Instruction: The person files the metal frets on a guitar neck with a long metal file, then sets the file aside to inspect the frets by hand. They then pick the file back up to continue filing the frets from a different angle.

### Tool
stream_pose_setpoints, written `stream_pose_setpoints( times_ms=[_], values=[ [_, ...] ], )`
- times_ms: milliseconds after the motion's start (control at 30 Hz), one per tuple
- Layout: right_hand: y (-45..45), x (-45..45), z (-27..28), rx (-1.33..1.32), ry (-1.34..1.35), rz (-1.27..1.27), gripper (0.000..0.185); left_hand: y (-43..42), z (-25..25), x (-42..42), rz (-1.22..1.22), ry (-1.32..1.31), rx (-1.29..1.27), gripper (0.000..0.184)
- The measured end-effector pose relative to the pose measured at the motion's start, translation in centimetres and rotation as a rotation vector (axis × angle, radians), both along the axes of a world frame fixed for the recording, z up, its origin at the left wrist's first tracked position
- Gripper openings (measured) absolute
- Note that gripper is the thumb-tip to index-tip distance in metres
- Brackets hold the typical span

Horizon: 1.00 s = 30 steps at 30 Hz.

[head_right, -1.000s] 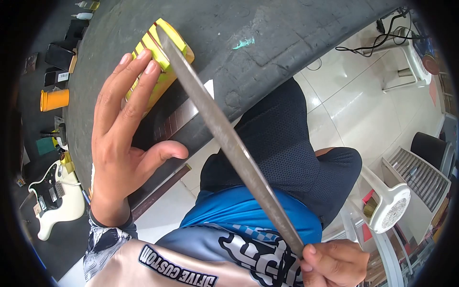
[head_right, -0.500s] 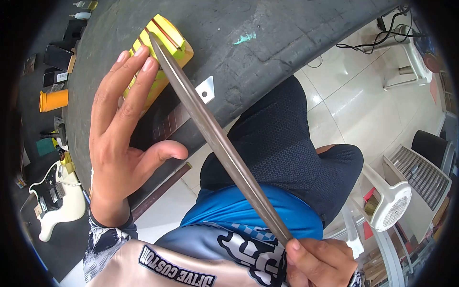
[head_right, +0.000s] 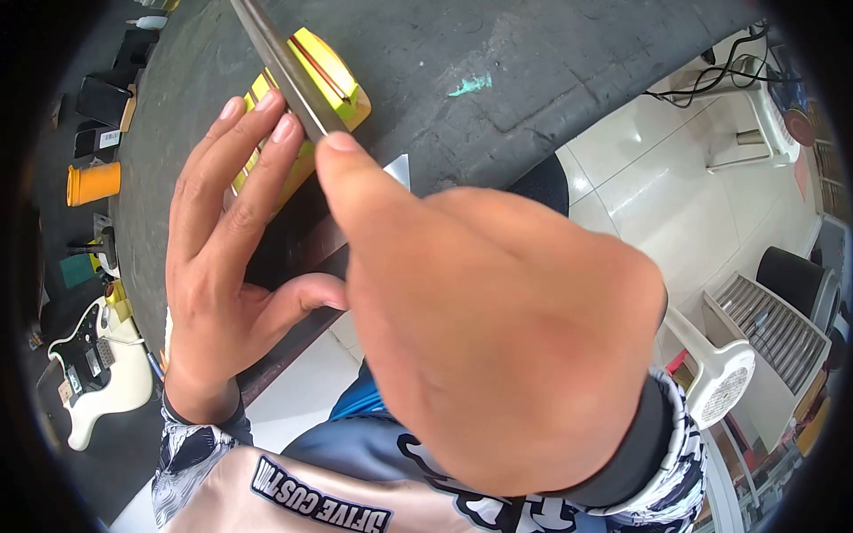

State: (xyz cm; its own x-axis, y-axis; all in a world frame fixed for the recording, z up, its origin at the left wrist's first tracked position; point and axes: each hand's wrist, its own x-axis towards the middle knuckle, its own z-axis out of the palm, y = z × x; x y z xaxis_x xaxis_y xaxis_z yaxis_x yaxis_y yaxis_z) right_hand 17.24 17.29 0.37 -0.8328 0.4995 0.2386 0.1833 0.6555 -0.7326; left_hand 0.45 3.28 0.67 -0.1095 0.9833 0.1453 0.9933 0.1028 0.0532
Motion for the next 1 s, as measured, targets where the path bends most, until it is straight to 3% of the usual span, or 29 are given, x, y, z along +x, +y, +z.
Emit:
stream_pose_setpoints(
  times_ms=[67, 267, 467, 700, 1000],
  values=[
    [0.2, 1.8, 0.0, 0.031, -0.045, -0.007, 0.043, 0.0, 0.1, 0.0, 0.008, -0.001, -0.006, 0.096],
    [-1.6, 12.8, 0.6, -0.247, -0.028, -0.063, 0.040, -0.1, 0.0, 0.0, 0.003, 0.015, 0.007, 0.095],
    [-3.2, 16.5, 0.3, -0.170, -0.078, -0.016, 0.040, -0.2, -0.3, 0.0, -0.004, 0.024, 0.025, 0.095],
    [-3.1, 15.8, 1.5, -0.301, -0.046, 0.064, 0.036, -0.1, -0.3, -0.1, -0.011, 0.018, 0.025, 0.095],
    [-2.3, 7.2, 0.9, -0.061, -0.092, -0.001, 0.048, 0.1, 0.3, 0.3, 0.029, -0.028, -0.022, 0.095]
  ],
)
